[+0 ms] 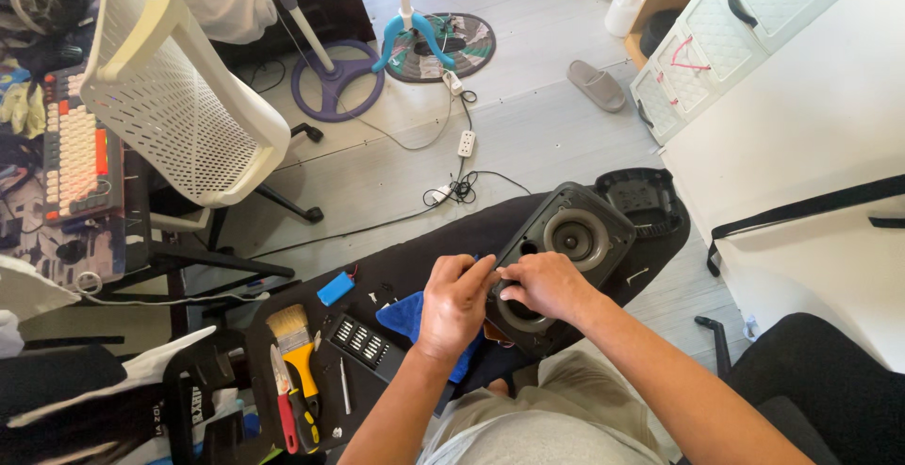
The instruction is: The person works on a speaker cabinet on a table, removing and reattaching the speaker drivers and grille components by hand, turning the cabinet over and pressing parts into place while handling small fasteners.
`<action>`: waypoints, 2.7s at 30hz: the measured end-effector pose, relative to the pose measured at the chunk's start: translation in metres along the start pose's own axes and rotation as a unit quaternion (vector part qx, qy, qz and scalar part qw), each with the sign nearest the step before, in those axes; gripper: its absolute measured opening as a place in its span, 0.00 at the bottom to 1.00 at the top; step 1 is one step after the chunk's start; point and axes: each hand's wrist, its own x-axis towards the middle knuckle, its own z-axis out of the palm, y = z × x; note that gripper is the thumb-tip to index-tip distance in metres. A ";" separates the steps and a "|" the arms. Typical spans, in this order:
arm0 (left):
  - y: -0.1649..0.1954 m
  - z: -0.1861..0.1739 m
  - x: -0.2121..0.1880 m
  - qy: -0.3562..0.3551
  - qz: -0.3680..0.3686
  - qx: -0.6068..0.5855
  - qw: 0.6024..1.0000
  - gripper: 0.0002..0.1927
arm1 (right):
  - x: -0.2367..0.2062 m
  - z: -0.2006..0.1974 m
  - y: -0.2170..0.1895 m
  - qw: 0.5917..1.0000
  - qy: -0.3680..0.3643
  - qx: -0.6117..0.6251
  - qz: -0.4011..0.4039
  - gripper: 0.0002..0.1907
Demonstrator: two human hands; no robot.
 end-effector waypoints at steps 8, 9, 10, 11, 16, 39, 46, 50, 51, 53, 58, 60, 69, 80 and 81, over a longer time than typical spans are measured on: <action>-0.001 -0.007 -0.010 -0.032 -0.031 -0.060 0.997 0.21 | 0.003 0.002 -0.001 1.000 0.000 0.006 -0.006 0.21; 0.001 -0.008 -0.011 -0.031 -0.048 -0.066 0.996 0.20 | 0.003 0.002 -0.001 1.000 -0.002 0.005 -0.009 0.20; 0.004 -0.008 -0.010 -0.029 -0.065 -0.072 0.995 0.19 | 0.004 0.002 0.000 1.000 -0.003 0.003 -0.012 0.20; 0.006 -0.007 -0.009 -0.011 -0.044 -0.047 0.998 0.19 | 0.004 0.002 0.000 1.000 -0.005 0.001 -0.014 0.20; 0.020 0.003 -0.008 0.028 -0.079 0.030 0.996 0.20 | 0.007 0.001 0.000 0.999 -0.004 -0.006 -0.041 0.17; 0.030 0.031 -0.016 0.146 -0.105 0.109 0.978 0.13 | 0.038 -0.006 0.037 0.949 0.024 -0.008 -0.313 0.14; 0.029 0.033 -0.012 0.128 -0.111 0.097 0.981 0.19 | 0.047 -0.006 0.042 0.956 -0.005 0.028 -0.292 0.13; 0.034 0.032 -0.013 0.103 -0.135 0.049 0.984 0.20 | 0.045 -0.010 0.046 0.957 -0.016 0.047 -0.285 0.12; 0.036 0.033 -0.014 0.109 -0.125 0.058 0.984 0.19 | 0.045 -0.010 0.046 0.957 -0.013 0.049 -0.286 0.13; 0.039 0.035 -0.013 0.131 -0.111 0.083 0.982 0.18 | 0.044 -0.008 0.047 0.957 -0.004 0.053 -0.286 0.13; 0.039 0.040 -0.011 0.148 -0.164 0.138 0.965 0.16 | 0.047 -0.003 0.048 0.960 -0.006 0.067 -0.273 0.12; 0.036 0.041 -0.010 0.155 -0.180 0.107 0.965 0.18 | 0.048 -0.004 0.049 0.960 -0.008 0.070 -0.272 0.13; 0.030 0.032 -0.011 0.128 -0.095 0.088 0.983 0.16 | 0.050 -0.004 0.049 0.967 -0.015 0.070 -0.245 0.13; 0.018 0.032 -0.011 0.073 -0.106 0.025 0.991 0.21 | 0.046 0.000 0.052 0.973 -0.019 0.066 -0.220 0.11; 0.016 0.030 -0.013 0.058 -0.106 0.013 0.993 0.21 | 0.044 0.000 0.052 0.973 -0.015 0.067 -0.219 0.12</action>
